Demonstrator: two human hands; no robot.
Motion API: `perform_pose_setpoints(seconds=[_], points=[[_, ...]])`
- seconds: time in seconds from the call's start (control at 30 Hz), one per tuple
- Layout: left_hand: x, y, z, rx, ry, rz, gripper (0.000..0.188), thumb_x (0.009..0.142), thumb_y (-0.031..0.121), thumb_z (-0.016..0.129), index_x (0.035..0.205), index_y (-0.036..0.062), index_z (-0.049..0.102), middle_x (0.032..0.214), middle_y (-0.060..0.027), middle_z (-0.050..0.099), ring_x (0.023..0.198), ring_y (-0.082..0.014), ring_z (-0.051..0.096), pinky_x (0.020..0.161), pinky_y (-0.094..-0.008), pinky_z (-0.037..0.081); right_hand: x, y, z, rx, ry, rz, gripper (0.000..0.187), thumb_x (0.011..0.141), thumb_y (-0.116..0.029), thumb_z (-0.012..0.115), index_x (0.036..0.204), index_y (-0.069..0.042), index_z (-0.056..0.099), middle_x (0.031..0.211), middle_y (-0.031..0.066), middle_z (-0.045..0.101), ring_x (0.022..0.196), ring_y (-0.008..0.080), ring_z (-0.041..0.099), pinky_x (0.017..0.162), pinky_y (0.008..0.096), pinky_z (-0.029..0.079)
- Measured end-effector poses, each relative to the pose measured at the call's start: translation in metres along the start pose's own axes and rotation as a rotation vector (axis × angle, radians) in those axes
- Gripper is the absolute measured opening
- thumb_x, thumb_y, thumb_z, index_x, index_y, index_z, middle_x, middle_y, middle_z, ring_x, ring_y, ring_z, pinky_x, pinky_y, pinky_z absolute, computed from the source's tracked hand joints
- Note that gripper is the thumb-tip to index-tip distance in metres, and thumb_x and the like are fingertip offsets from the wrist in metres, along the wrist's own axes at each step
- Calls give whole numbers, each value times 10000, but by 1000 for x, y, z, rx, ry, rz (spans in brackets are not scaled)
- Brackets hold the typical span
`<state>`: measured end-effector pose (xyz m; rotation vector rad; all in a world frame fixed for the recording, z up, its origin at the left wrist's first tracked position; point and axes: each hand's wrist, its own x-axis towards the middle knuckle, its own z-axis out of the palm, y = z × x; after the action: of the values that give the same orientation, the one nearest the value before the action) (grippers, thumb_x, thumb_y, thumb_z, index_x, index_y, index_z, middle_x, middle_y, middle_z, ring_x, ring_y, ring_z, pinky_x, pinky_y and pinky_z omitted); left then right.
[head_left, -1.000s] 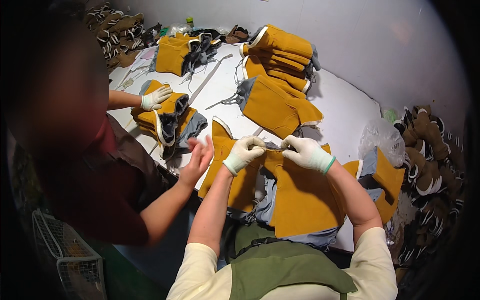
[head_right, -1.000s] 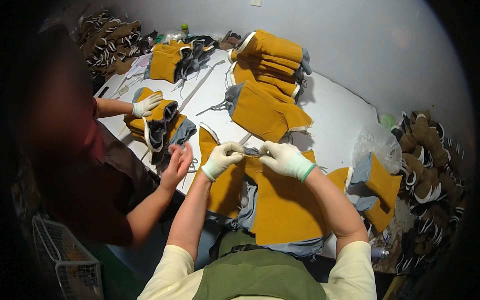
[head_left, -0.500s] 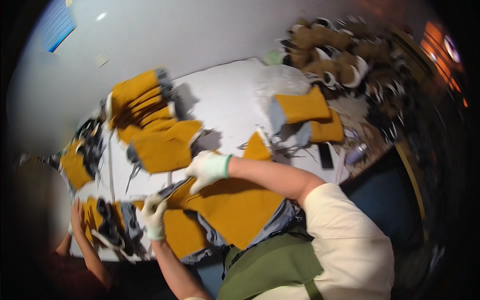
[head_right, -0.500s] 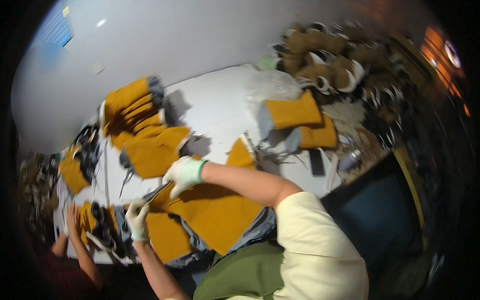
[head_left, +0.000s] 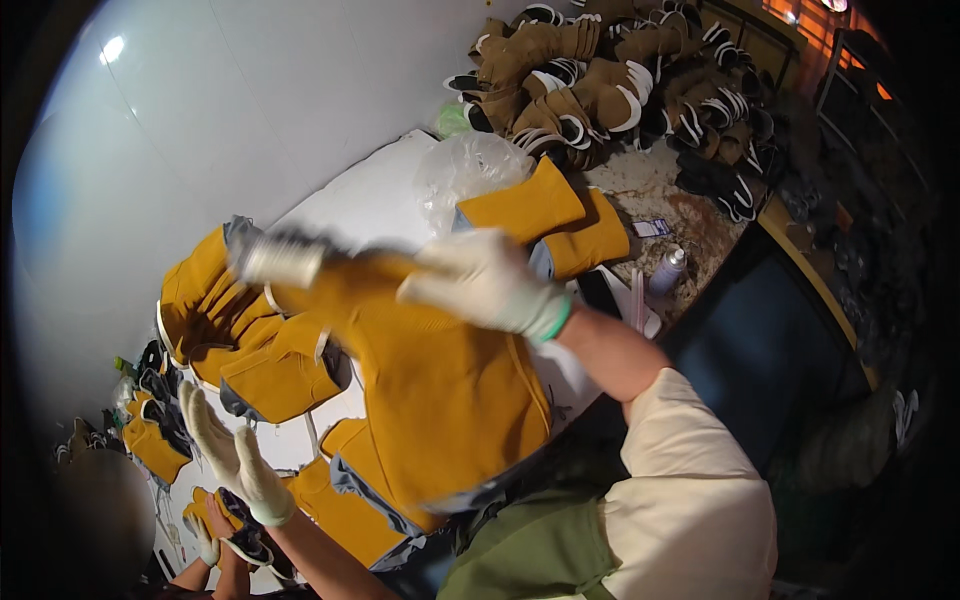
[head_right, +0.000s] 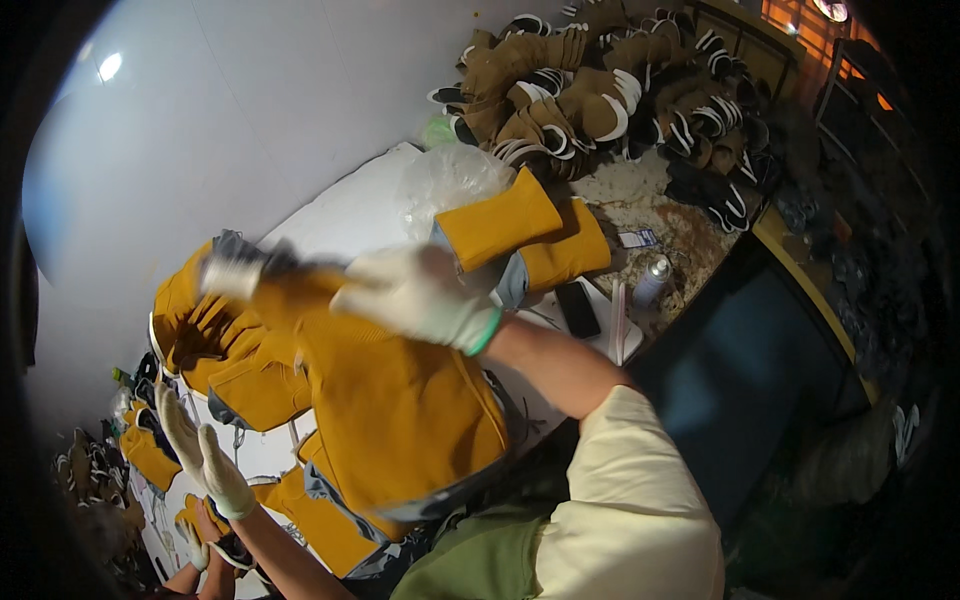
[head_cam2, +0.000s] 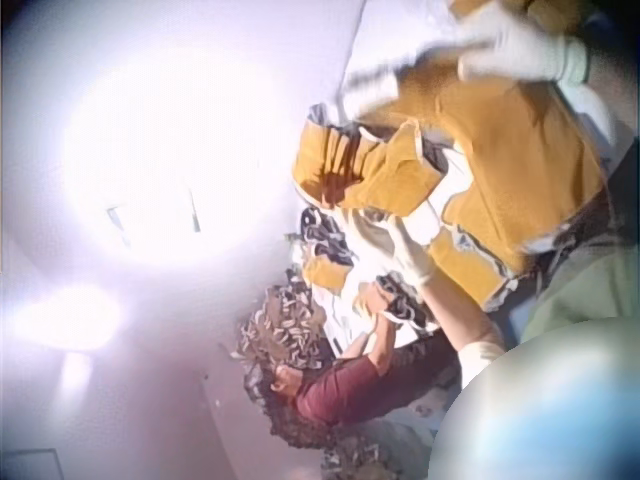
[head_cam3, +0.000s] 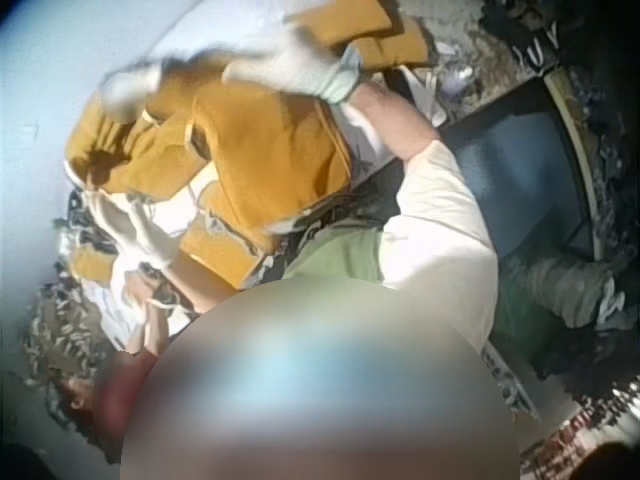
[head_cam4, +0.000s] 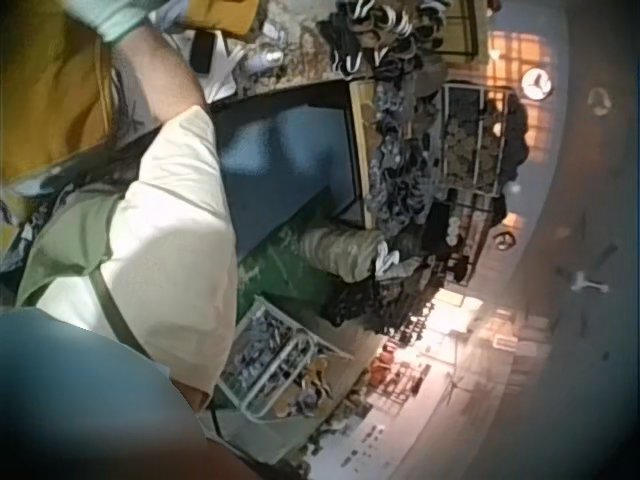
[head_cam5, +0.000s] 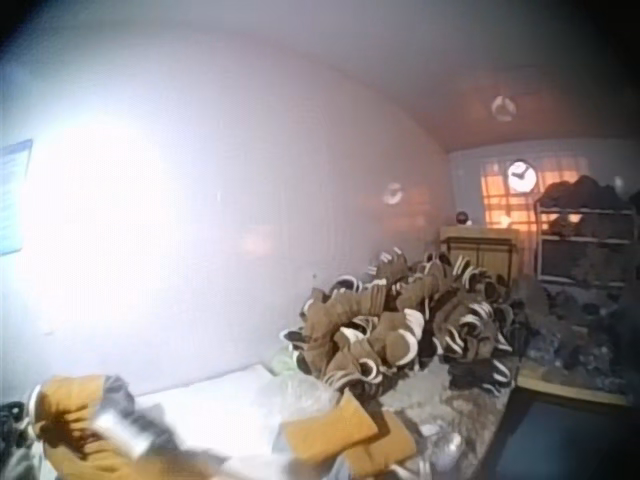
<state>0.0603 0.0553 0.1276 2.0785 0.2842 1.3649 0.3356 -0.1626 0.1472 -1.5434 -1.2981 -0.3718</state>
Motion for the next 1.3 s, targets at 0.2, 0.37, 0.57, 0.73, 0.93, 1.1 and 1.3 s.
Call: perform_pose_setpoints(seconds=[0.2, 0.37, 0.57, 0.73, 0.93, 1.1, 1.3], points=[[-34, -36, 6, -164, 113, -481, 431, 971, 123, 481, 1370, -40, 463, 1363, -151, 504, 1278, -238, 467, 1111, -348, 319, 17, 135, -117, 131, 412, 541, 174, 928, -218, 670, 851, -65, 696, 711, -61, 607, 636, 17, 474, 580, 204, 411], [-49, -42, 19, -147, 128, -611, 412, 986, 172, 515, 1340, -37, 494, 1305, -125, 539, 1189, -212, 520, 1056, -334, 369, 34, 286, -147, -295, 564, 737, 511, 898, -440, 632, 1000, 59, 664, 873, 181, 692, 764, 265, 630, 706, 376, 476], [-73, -45, 14, -111, 227, -764, 381, 964, 146, 527, 1299, -36, 531, 1221, -95, 560, 1116, -171, 527, 999, -301, 387, -22, 415, -112, -404, 227, 1215, 587, 859, -455, 658, 1168, 42, 627, 1170, 228, 643, 1084, 365, 608, 911, 399, 469], [-109, -36, -5, -10, 379, -910, 333, 963, 139, 537, 1253, -24, 550, 1170, -76, 576, 1038, -148, 536, 924, -265, 421, -53, 422, -110, -538, -226, 1250, 726, 812, -525, 672, 1306, -5, 559, 1397, 218, 493, 1252, 360, 502, 1018, 442, 425], [-160, -46, -4, -55, 377, -1062, 281, 962, 169, 574, 1213, 43, 582, 1139, -33, 603, 991, -147, 586, 872, -284, 455, -116, 468, -115, 475, 59, 1318, 685, 840, -456, 715, 1299, 30, 562, 1287, 120, 596, 1177, 209, 553, 992, 348, 416], [-152, -48, 3, -98, 358, -1093, 277, 965, 172, 570, 1214, 52, 584, 1160, -32, 601, 1017, -150, 582, 882, -290, 452, -115, 446, -100, 530, 176, 1291, 358, 799, -237, 777, 1031, 20, 688, 986, 98, 684, 869, 201, 649, 784, 341, 506], [-125, -43, 9, -89, 305, -976, 283, 970, 166, 561, 1223, 42, 584, 1171, -36, 604, 1024, -138, 582, 890, -279, 459, -89, 443, -152, 761, 314, 1212, 301, 833, -182, 725, 1018, 51, 676, 918, 105, 685, 774, 216, 658, 731, 347, 537]])
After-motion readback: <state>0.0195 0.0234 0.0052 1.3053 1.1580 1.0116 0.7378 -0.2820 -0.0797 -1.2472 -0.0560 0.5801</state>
